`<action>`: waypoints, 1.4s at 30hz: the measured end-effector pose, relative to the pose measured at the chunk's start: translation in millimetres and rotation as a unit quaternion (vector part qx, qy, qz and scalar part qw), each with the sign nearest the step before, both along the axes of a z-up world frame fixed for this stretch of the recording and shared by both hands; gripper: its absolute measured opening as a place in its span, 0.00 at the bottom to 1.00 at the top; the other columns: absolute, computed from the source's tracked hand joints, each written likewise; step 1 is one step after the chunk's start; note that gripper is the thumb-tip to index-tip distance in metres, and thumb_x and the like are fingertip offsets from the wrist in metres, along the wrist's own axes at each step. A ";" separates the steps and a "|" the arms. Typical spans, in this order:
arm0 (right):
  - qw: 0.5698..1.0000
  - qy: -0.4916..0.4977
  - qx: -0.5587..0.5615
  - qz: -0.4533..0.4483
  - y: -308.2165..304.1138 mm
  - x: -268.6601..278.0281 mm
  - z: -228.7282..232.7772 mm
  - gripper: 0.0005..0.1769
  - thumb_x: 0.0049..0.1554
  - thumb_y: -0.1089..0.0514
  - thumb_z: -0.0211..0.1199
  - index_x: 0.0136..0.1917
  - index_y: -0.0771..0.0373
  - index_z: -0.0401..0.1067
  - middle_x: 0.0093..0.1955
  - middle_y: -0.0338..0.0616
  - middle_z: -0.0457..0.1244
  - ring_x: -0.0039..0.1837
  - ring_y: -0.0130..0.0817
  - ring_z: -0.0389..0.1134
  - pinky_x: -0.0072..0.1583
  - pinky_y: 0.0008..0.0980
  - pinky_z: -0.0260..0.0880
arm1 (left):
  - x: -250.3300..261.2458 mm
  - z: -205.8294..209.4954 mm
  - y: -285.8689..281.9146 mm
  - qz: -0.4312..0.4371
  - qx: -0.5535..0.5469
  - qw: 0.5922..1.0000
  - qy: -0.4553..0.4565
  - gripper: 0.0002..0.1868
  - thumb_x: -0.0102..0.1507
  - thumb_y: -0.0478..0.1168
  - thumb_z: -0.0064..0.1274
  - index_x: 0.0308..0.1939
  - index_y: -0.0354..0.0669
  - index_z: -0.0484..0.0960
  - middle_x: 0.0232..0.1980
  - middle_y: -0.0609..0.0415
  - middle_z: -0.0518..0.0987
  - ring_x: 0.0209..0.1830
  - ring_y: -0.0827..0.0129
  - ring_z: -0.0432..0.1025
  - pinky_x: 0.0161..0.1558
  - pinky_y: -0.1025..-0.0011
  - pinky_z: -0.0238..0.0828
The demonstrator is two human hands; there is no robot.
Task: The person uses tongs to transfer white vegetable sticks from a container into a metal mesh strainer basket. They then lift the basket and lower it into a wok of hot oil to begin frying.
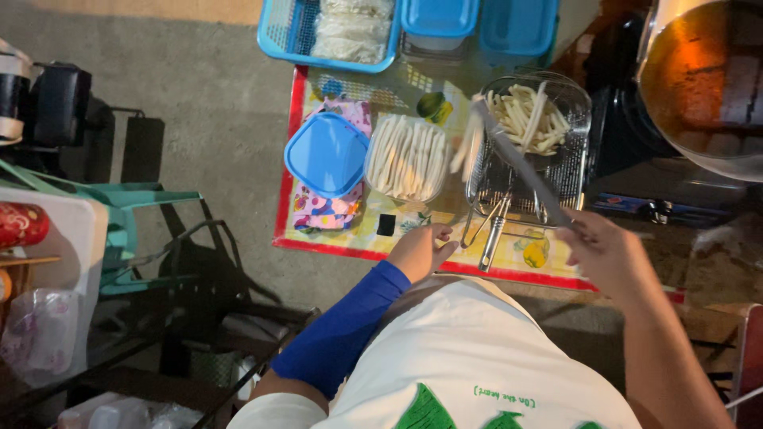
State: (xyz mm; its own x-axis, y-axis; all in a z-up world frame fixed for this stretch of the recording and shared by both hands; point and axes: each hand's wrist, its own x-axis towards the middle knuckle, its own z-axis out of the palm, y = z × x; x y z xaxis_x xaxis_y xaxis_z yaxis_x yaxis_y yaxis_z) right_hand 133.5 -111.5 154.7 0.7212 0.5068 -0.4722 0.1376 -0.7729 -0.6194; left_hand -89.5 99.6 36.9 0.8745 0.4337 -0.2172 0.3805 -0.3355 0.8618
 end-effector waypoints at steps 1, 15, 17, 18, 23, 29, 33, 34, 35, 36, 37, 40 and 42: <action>1.000 -0.009 0.025 -0.007 -7.9 5.8 0.9 0.25 0.59 0.54 0.65 0.69 0.58 0.74 0.40 0.45 0.69 0.37 0.27 0.66 0.38 0.28 0.66 | 0.8 0.3 0.8 -0.005 -0.001 1.000 0.004 0.24 0.64 0.50 0.58 0.54 0.34 0.80 0.49 0.43 0.84 0.41 0.56 0.81 0.45 0.63 0.76; 0.990 -0.078 -0.085 -0.083 -7.0 24.8 13.3 0.28 0.64 0.51 0.65 0.75 0.58 0.69 0.44 0.51 0.70 0.36 0.33 0.64 0.38 0.33 0.63 | 11.6 3.9 -1.8 -0.007 0.016 0.999 0.048 0.26 0.62 0.50 0.59 0.55 0.34 0.80 0.50 0.43 0.85 0.43 0.52 0.80 0.47 0.60 0.75; 0.996 -0.076 0.015 -0.053 -9.3 19.9 -1.1 0.28 0.63 0.50 0.65 0.74 0.60 0.69 0.47 0.48 0.70 0.39 0.29 0.64 0.40 0.30 0.64 | 9.5 4.7 -3.1 -0.008 0.043 0.999 0.008 0.27 0.63 0.50 0.60 0.58 0.32 0.78 0.52 0.39 0.83 0.46 0.49 0.79 0.48 0.59 0.75; 0.992 -0.078 0.098 -0.014 -5.8 19.4 -9.3 0.28 0.63 0.50 0.65 0.73 0.62 0.68 0.49 0.45 0.70 0.41 0.25 0.65 0.42 0.27 0.65 | 7.8 5.1 -3.4 -0.008 0.058 0.998 -0.012 0.28 0.64 0.49 0.60 0.60 0.31 0.78 0.53 0.37 0.83 0.48 0.48 0.78 0.49 0.59 0.75; 0.999 0.022 0.033 0.017 20.9 -0.4 -16.6 0.29 0.58 0.50 0.67 0.70 0.59 0.71 0.42 0.45 0.69 0.36 0.28 0.64 0.36 0.30 0.62 | 2.7 7.3 -7.6 -0.002 -0.026 1.000 -0.016 0.29 0.63 0.47 0.57 0.63 0.32 0.75 0.55 0.38 0.82 0.44 0.53 0.81 0.47 0.62 0.77; 0.988 0.117 -0.083 0.064 65.7 -18.2 -6.0 0.25 0.63 0.53 0.60 0.72 0.56 0.70 0.41 0.47 0.69 0.34 0.32 0.63 0.33 0.34 0.61 | -6.4 7.0 -8.9 0.000 -0.003 1.000 -0.031 0.29 0.63 0.47 0.59 0.62 0.32 0.76 0.56 0.38 0.81 0.43 0.52 0.80 0.47 0.62 0.77; 0.987 0.148 0.008 0.069 80.0 -14.2 -26.9 0.25 0.60 0.56 0.60 0.69 0.64 0.70 0.44 0.41 0.71 0.36 0.27 0.67 0.33 0.29 0.66 | -11.8 9.7 -7.3 -0.004 -0.016 0.999 0.049 0.29 0.63 0.50 0.57 0.64 0.35 0.76 0.48 0.38 0.84 0.42 0.53 0.80 0.46 0.61 0.76; 0.986 0.152 0.012 0.069 80.5 -13.0 -31.3 0.25 0.60 0.56 0.60 0.69 0.66 0.70 0.44 0.42 0.71 0.36 0.27 0.68 0.33 0.29 0.67 | -13.4 10.4 -6.7 0.000 -0.017 0.999 0.033 0.29 0.63 0.50 0.57 0.63 0.35 0.76 0.49 0.38 0.83 0.42 0.53 0.80 0.46 0.61 0.76; 0.986 0.150 0.015 0.076 81.2 -12.3 -34.9 0.25 0.60 0.55 0.60 0.69 0.66 0.70 0.44 0.42 0.71 0.36 0.27 0.67 0.33 0.29 0.67 | -14.9 10.9 -5.9 0.004 -0.018 1.000 0.018 0.30 0.63 0.49 0.58 0.63 0.34 0.76 0.51 0.38 0.83 0.42 0.53 0.80 0.45 0.61 0.76; 0.986 0.148 0.017 0.082 81.7 -12.1 -37.1 0.25 0.61 0.55 0.60 0.69 0.66 0.70 0.44 0.41 0.70 0.36 0.27 0.67 0.33 0.29 0.67 | -16.1 11.3 -5.4 0.006 -0.019 1.000 0.002 0.30 0.63 0.49 0.58 0.62 0.33 0.76 0.52 0.38 0.82 0.41 0.52 0.80 0.45 0.61 0.76; 0.985 0.145 0.019 0.088 82.7 -12.3 -37.8 0.25 0.61 0.54 0.60 0.69 0.66 0.70 0.43 0.41 0.70 0.35 0.27 0.67 0.33 0.30 0.67 | -17.3 11.6 -5.0 0.007 -0.011 1.000 0.007 0.29 0.63 0.50 0.58 0.62 0.33 0.76 0.51 0.38 0.83 0.42 0.52 0.80 0.46 0.60 0.76; 0.988 0.135 -0.009 0.074 88.6 -18.5 -33.0 0.27 0.59 0.54 0.63 0.69 0.63 0.69 0.41 0.40 0.70 0.35 0.26 0.66 0.34 0.31 0.67 | -20.3 13.2 -3.5 0.007 -0.001 1.000 0.017 0.29 0.63 0.50 0.58 0.61 0.33 0.77 0.51 0.38 0.83 0.43 0.51 0.80 0.47 0.60 0.75; 0.990 0.101 -0.050 0.084 91.9 -25.4 -25.9 0.26 0.60 0.51 0.64 0.70 0.58 0.71 0.36 0.46 0.68 0.34 0.28 0.64 0.35 0.31 0.65 | -20.4 14.0 -3.0 0.006 -0.013 1.000 0.014 0.29 0.63 0.49 0.57 0.62 0.33 0.76 0.52 0.38 0.82 0.43 0.52 0.80 0.46 0.61 0.76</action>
